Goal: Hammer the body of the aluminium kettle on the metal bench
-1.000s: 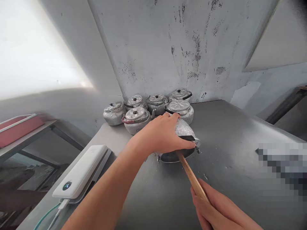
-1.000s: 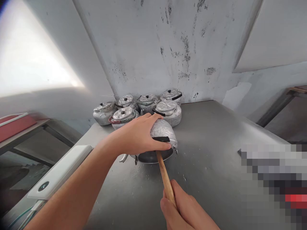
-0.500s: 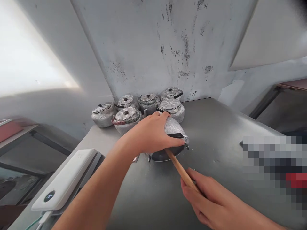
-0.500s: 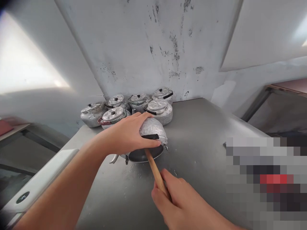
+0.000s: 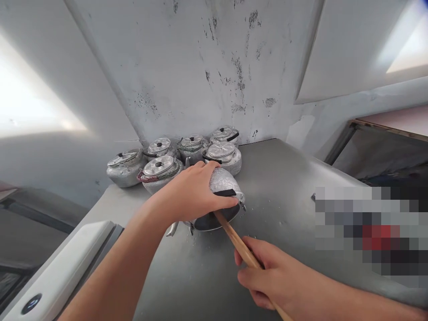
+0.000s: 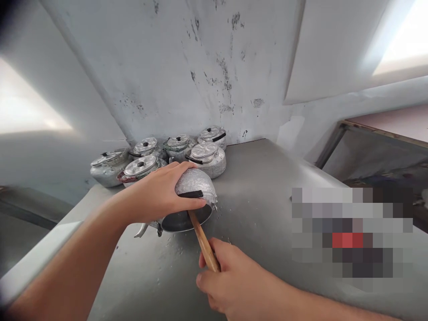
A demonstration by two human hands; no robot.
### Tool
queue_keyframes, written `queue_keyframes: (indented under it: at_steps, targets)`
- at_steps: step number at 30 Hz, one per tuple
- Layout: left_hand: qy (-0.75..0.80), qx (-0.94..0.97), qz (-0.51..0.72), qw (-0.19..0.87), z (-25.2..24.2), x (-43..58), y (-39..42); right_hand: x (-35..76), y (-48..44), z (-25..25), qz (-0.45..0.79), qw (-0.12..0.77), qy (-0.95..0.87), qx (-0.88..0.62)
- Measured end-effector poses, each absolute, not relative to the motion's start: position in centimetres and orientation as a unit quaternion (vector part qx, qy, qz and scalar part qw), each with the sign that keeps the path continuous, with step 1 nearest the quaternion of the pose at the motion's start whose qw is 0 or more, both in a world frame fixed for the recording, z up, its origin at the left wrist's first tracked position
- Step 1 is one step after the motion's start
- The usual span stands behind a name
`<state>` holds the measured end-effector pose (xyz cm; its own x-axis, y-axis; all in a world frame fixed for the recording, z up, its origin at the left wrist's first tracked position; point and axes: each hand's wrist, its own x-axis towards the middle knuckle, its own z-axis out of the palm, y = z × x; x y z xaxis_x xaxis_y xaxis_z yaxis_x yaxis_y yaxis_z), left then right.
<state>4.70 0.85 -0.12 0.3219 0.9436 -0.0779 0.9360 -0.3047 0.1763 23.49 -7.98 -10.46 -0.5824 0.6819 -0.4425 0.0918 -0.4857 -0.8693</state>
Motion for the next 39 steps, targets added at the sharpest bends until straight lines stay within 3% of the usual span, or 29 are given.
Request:
queue_keyframes:
  at_steps: [10,28,39]
  targets:
    - [0.581,0.808,0.021,0.095,-0.2,4.6,0.8,23.8,-9.1,-9.4,0.742,0.113,-0.478,-0.457]
    - [0.576,0.810,0.031,0.110,0.0,4.6,0.6,23.9,-7.6,-9.6,0.671,0.179,-0.533,-0.484]
    - [0.573,0.812,0.034,0.104,0.0,4.3,0.5,23.5,-7.9,-8.4,0.665,0.157,-0.543,-0.489]
